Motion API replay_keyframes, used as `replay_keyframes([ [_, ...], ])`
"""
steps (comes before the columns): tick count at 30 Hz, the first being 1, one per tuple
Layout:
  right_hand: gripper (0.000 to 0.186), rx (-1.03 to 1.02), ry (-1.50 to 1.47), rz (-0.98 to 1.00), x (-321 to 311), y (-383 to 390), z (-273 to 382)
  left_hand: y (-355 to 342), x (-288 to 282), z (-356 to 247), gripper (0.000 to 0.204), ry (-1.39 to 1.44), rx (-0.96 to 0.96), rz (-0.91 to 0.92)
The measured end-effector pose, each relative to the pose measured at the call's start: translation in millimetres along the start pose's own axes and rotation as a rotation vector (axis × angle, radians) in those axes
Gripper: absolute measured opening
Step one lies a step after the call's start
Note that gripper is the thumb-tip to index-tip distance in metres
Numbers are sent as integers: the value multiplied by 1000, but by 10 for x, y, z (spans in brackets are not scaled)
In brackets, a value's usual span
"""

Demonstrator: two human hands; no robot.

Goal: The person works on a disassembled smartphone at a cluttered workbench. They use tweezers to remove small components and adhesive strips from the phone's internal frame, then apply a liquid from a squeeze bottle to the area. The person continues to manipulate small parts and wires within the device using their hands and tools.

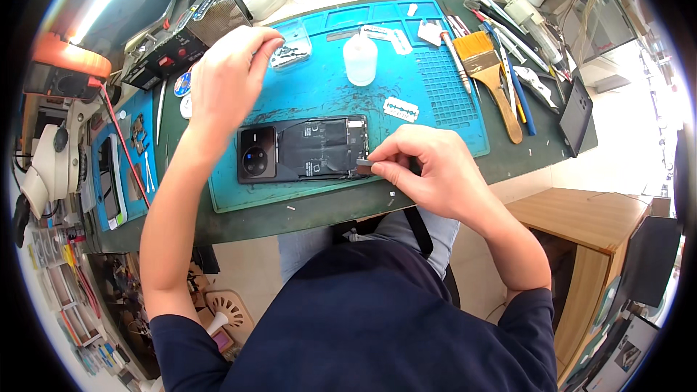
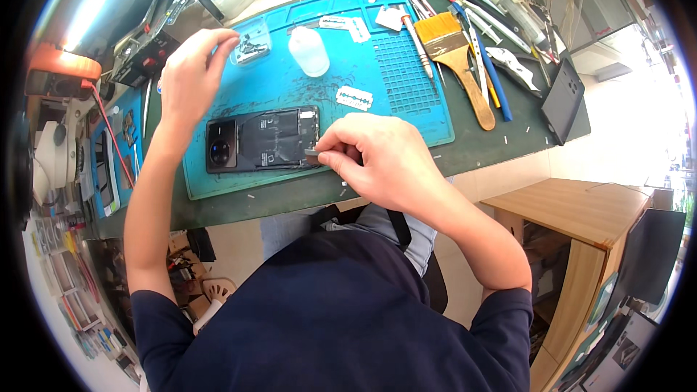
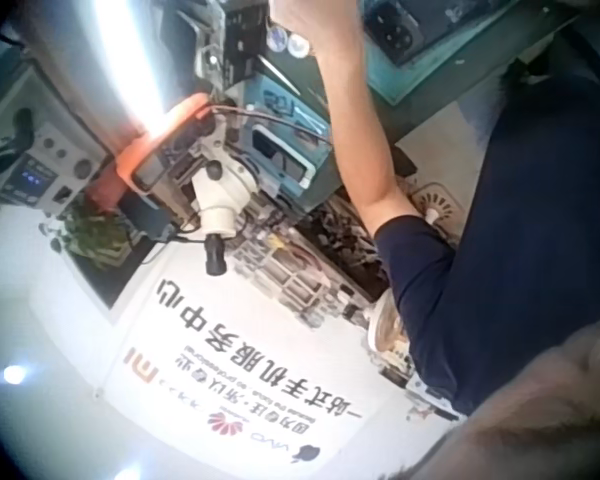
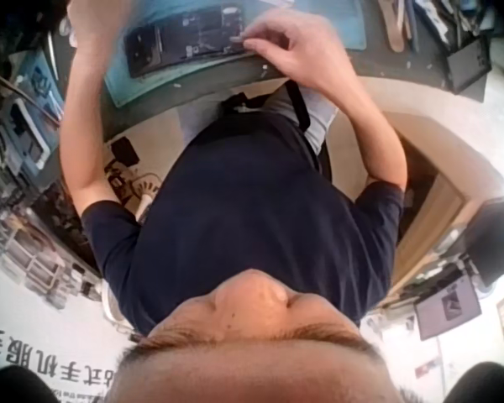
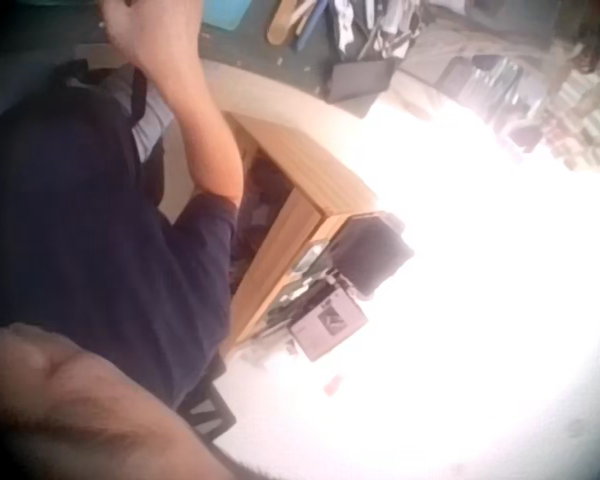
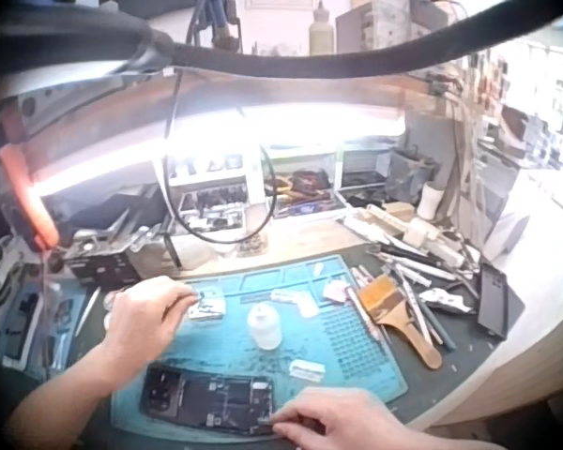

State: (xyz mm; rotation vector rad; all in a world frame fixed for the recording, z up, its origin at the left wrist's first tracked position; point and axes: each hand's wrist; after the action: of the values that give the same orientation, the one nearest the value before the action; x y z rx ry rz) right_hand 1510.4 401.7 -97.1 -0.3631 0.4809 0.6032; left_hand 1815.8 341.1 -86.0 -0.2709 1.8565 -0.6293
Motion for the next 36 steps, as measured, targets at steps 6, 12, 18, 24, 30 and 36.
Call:
replay_keyframes([
  [6, 12, 52, 28, 22, -12, -19, 24, 513, -333, -609, 10, 228, 1, 214],
  [12, 12, 63, 40, 40, -27, -50, 40, 884, -278, -815, 25, 423, 63, 338],
  [18, 11, 34, 77, 68, -47, -82, 63, 908, -144, -840, 25, 382, 81, 275],
  [24, 11, 56, 82, 103, -66, -87, 55, 901, -138, -866, 24, 381, 67, 270],
  [30, 10, -21, 60, 111, -51, -93, -40, 904, -154, -898, 23, 361, 56, 266],
  [36, 10, -43, 16, 109, -57, -91, -56, 910, -153, -913, 23, 341, 67, 264],
])
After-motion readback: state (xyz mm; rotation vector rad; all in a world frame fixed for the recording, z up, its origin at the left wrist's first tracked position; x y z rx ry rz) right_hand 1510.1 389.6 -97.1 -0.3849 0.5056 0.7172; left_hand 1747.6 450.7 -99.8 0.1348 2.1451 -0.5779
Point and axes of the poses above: each hand's wrist, its own y-axis away from the middle knuckle, its own x-axis out of the palm, z = x × y, and after that the axes turned 7 degrees about -x, right-handed
